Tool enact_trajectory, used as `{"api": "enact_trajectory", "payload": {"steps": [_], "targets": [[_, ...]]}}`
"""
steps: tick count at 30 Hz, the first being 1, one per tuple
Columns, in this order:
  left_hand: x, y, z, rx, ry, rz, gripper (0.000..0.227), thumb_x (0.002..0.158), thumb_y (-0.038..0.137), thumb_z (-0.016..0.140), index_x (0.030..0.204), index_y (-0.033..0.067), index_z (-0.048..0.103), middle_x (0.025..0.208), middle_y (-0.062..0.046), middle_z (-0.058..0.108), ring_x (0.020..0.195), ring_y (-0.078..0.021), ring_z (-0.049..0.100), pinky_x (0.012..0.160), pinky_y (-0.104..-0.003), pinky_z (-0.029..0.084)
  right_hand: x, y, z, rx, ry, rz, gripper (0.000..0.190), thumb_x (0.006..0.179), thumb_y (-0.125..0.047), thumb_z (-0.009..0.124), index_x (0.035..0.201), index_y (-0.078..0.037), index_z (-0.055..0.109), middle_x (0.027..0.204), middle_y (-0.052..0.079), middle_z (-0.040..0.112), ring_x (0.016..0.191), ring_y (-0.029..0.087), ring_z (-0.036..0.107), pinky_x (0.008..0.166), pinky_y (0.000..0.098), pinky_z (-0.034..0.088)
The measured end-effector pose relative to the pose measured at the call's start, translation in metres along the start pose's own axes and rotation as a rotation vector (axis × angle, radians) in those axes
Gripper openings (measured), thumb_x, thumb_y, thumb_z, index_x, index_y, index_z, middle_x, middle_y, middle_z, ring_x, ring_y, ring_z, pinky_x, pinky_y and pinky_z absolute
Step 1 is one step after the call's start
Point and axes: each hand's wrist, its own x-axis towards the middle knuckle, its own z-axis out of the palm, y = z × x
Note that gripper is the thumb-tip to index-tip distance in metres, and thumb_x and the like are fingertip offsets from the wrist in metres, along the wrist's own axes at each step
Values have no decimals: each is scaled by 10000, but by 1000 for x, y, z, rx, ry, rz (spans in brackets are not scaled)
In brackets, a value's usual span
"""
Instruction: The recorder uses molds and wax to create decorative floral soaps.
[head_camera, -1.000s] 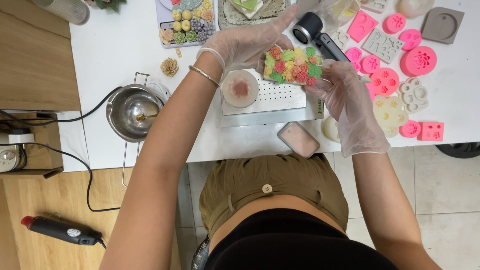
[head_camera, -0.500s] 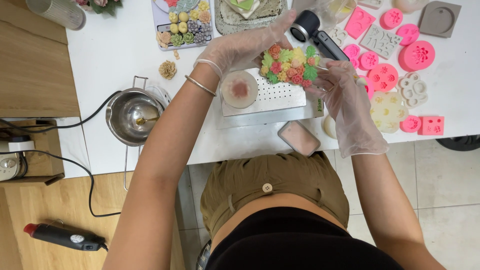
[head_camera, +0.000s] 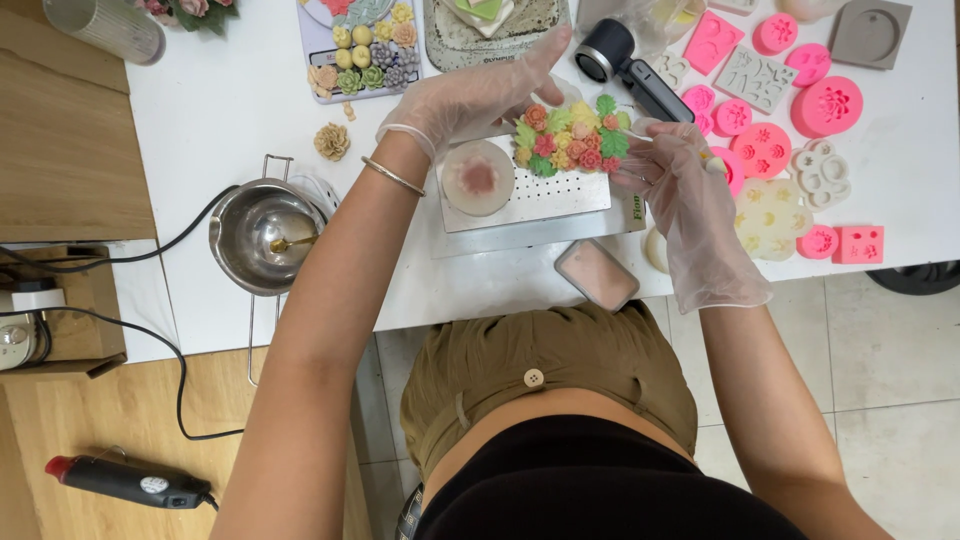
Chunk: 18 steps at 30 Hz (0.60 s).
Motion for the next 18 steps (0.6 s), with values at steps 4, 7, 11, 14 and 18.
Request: {"api": "enact_trajectory", "payload": {"steps": [4,7,11,14,18], "targets": [[7,-10,-4,5,-12,-35,1118,762,913,287,1381,37,600,1428,-311,512,1341,-370,532,1130,-437,388,-1,1,-1,-12,10,-5,217,1056,-119,513,1252,-31,545,1158,159,691,1019,249,710,880,382,617],[9,-18,-7,-8,-7,-51,1069,790,884,288,1417,55,539,1412,-321,528,1342,-394,529,1117,-439,400,-2,-1,1,-15,45,5,212,1078,-143,535,1249,-19,549,1138,154,681,1003,240,707,881,381,627],[15,-34,-16,-128,12,-81,967,854,821,340,1409,49,512,1380,-286,575,1285,-358,596,1072,-406,443,-12,-11,8,-65,62,-26,226,1049,-130,543,1255,-36,535,1164,164,697,983,252,693,880,376,610],[3,-38,-25,-152,215,-60,736,895,670,469,1285,64,621,1215,-162,743,1083,-216,712,909,-334,511,-25,-21,11,-69,97,-81,221,1068,-165,504,1241,-30,527,1178,131,678,1093,242,733,893,392,608],[-11,-50,-36,-337,441,207,445,919,340,632,1242,33,648,1061,-49,800,911,-76,732,788,-242,522,-43,-26,7,-134,165,-77,230,1068,-162,483,1247,-26,533,1140,195,722,993,250,727,907,366,589]]}}
